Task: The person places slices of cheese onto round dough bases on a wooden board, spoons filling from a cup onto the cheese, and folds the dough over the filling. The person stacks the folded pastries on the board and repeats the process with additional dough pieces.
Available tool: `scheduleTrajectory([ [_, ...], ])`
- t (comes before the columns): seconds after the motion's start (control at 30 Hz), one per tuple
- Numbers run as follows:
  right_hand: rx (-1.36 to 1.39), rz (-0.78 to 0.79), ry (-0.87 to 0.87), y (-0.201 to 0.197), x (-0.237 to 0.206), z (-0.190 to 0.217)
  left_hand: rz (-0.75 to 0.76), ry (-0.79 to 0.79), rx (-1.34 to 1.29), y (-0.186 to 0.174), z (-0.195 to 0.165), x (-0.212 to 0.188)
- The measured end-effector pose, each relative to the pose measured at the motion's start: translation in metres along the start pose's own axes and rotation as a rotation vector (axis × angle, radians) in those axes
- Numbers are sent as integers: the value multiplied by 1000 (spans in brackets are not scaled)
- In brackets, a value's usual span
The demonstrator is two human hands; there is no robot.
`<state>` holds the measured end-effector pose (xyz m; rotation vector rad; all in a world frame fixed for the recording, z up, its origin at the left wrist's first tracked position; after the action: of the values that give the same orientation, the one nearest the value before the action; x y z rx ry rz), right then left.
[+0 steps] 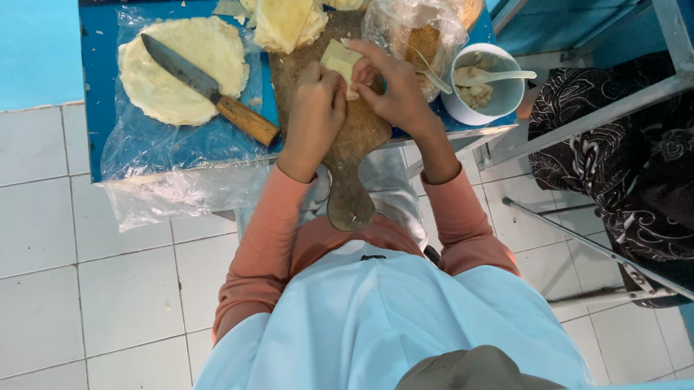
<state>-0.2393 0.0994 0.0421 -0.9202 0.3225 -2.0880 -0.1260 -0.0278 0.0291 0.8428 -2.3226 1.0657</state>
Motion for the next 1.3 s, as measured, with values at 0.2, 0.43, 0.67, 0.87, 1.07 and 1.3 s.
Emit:
scheduleTrajectory([
  [0.2, -195, 11, -201, -6, -7, 16, 77, 74, 1, -6, 3, -3],
  [0.43, -81, 128, -98, -8, 9, 8, 60, 67, -5, -2, 10, -1],
  [0.67, -61, 134, 20, -6, 17, 3, 71, 30, 3, 4, 21, 7],
  [0.87, -355, 112, -117, -2, 14, 4, 24, -37, 42, 4, 16, 10],
  [1.07, -399, 79, -218, 0, 6, 6, 11, -26, 85, 2, 13, 12],
  [1.3, -586, 62, -271, 6, 8, 9, 0, 28, 134, -3, 12, 9],
])
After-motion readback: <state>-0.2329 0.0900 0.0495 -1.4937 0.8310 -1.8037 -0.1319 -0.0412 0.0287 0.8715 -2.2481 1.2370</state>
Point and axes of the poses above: each hand's wrist, its own x-axis towards the middle knuckle, its own y-axis out of the palm, z = x × y, the point moved 3 cm from there along x, towards the middle knuckle, and after that the axes turned 5 degrees about x, right-handed, at the moved point
